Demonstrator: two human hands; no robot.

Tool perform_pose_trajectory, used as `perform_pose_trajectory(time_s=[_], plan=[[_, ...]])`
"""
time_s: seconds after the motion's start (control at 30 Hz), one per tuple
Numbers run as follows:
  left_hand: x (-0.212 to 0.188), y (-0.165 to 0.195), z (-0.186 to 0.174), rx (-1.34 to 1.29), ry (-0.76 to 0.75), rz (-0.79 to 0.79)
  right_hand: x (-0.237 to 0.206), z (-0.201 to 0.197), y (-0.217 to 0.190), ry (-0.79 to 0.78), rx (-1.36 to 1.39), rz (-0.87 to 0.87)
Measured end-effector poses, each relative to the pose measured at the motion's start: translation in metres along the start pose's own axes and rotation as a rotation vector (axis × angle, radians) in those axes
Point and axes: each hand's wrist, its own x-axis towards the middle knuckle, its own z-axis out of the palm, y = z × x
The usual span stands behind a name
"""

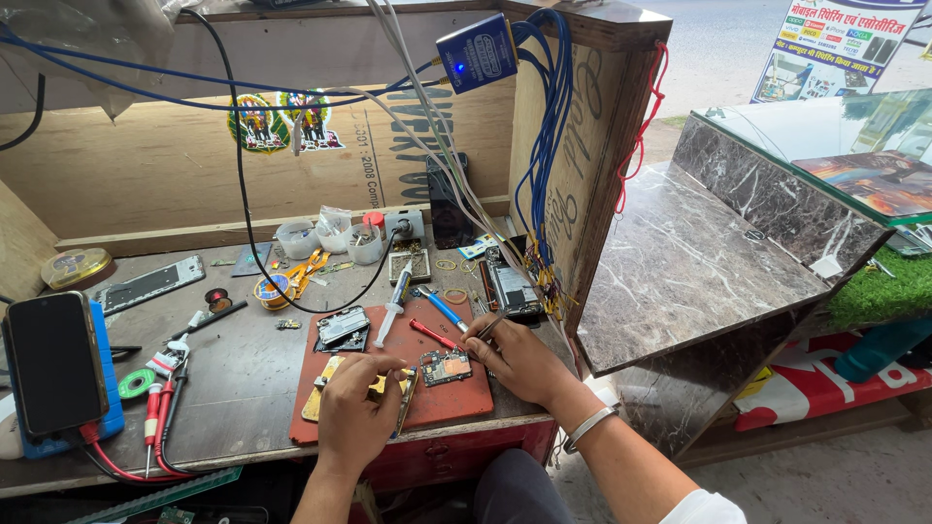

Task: The person repairs a disassembled smartphone at a workbench, using tweezers and a screwdriver to work on the exposed motherboard and reattach components. They then wrap the phone in a paper sleeve and place it into an open drawer under the bench.

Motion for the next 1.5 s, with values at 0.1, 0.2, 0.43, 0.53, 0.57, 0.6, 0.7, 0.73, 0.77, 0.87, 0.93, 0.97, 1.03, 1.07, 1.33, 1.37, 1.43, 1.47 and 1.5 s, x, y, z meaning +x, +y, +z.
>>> perform_pose_trajectory(time_s=[0.1, 0.2, 0.43, 0.53, 0.57, 0.6, 0.7, 0.73, 0.77, 0.87, 0.93, 0.97, 1.03, 1.07, 1.33, 1.37, 1.43, 1.47, 1.5], plan=[[-0.0001, -0.0008, 0.0000, 0.001, 0.003, 0.014, 0.0005, -0.0001, 0.0012, 0.019, -0.033, 0.009], [0.0003, -0.0017, 0.0007, -0.003, -0.002, 0.012, -0.0012, -0.0010, 0.0024, 0.059, 0.019, -0.113], [0.0006, -0.0020, 0.0011, -0.003, -0.009, 0.009, -0.0001, -0.0027, 0.0006, 0.099, -0.072, -0.169], [0.0011, -0.0022, 0.0014, -0.002, -0.006, 0.016, -0.0011, -0.0028, -0.0016, 0.075, -0.110, -0.043], [0.0013, -0.0022, 0.0014, 0.000, -0.006, 0.017, -0.0008, -0.0030, -0.0021, 0.068, -0.120, -0.016], [0.0015, -0.0022, 0.0015, 0.001, -0.006, 0.018, -0.0006, -0.0031, -0.0025, 0.060, -0.129, 0.011], [0.0008, -0.0014, 0.0010, 0.004, -0.011, 0.003, 0.0018, -0.0030, -0.0032, 0.075, -0.075, -0.114], [0.0007, -0.0011, 0.0008, 0.002, -0.010, 0.006, 0.0016, -0.0030, -0.0034, 0.080, -0.083, -0.119], [0.0008, -0.0009, 0.0005, 0.000, -0.008, 0.009, 0.0009, -0.0030, -0.0037, 0.085, -0.090, -0.123], [0.0009, -0.0003, 0.0004, -0.009, -0.009, 0.003, -0.0005, -0.0034, -0.0045, 0.087, -0.103, -0.127], [0.0009, -0.0001, 0.0003, -0.010, -0.009, -0.004, -0.0011, -0.0036, -0.0049, 0.085, -0.118, -0.118], [0.0010, -0.0002, 0.0003, -0.007, -0.008, -0.006, -0.0011, -0.0037, -0.0049, 0.084, -0.132, -0.110], [0.0012, -0.0004, 0.0002, -0.005, -0.008, -0.007, -0.0004, -0.0035, -0.0048, 0.087, -0.119, -0.124], [0.0012, -0.0006, 0.0000, -0.004, -0.009, -0.007, 0.0006, -0.0031, -0.0047, 0.092, -0.093, -0.146], [0.0004, -0.0013, -0.0005, 0.001, -0.003, 0.004, -0.0009, -0.0041, -0.0060, 0.113, -0.051, -0.234], [0.0005, -0.0014, -0.0006, 0.000, -0.002, 0.011, -0.0018, -0.0046, -0.0062, 0.105, -0.054, -0.193], [0.0005, -0.0014, -0.0006, -0.001, -0.001, 0.018, -0.0026, -0.0050, -0.0063, 0.093, -0.073, -0.126], [0.0006, -0.0014, -0.0006, -0.002, 0.000, 0.018, -0.0026, -0.0050, -0.0061, 0.090, -0.090, -0.100], [0.0006, -0.0013, -0.0006, -0.003, 0.000, 0.018, -0.0026, -0.0050, -0.0057, 0.087, -0.106, -0.075]])
